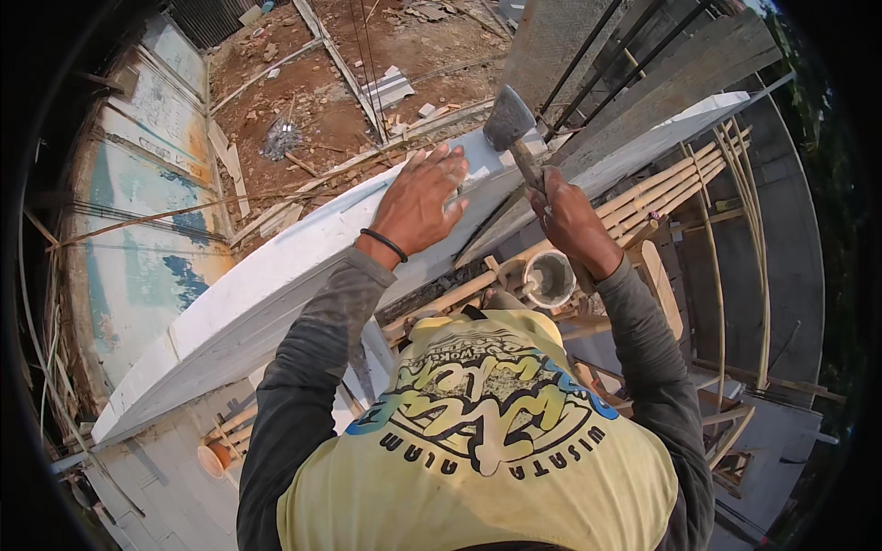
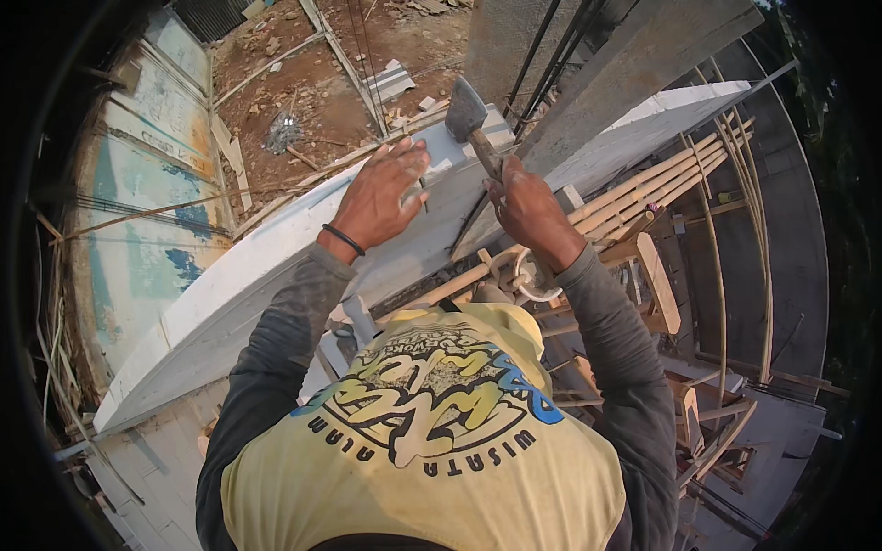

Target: The person lays lightweight concrete blocks on a wall under construction by applying mortar with a trowel, positioning a block, and tapping it into place with a hammer.

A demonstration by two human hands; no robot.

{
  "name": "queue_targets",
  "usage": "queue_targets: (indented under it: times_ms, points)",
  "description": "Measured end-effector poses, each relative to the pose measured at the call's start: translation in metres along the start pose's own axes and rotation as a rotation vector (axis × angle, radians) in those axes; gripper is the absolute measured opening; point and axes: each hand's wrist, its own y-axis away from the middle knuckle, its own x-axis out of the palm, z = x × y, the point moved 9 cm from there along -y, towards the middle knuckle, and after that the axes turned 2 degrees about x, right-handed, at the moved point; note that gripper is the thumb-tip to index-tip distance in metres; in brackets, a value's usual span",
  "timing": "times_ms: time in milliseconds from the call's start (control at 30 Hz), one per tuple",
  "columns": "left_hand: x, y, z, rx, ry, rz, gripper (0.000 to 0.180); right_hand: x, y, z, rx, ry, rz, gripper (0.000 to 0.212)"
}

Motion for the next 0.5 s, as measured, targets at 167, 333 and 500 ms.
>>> queue_targets:
  times_ms: [167, 333, 500]
  points:
    - [-0.003, 0.001, 0.002, 0.018, -0.005, -0.017, 0.048, 0.004, -0.006, -0.001, -0.004, 0.037, 0.019, 0.027]
    - [-0.002, 0.0, 0.001, 0.027, -0.014, 0.007, 0.044, 0.009, 0.002, -0.013, 0.028, 0.053, -0.007, 0.027]
    - [-0.009, -0.016, 0.0, 0.027, -0.035, 0.03, 0.035, 0.003, -0.001, -0.016, 0.007, -0.029, -0.002, 0.027]
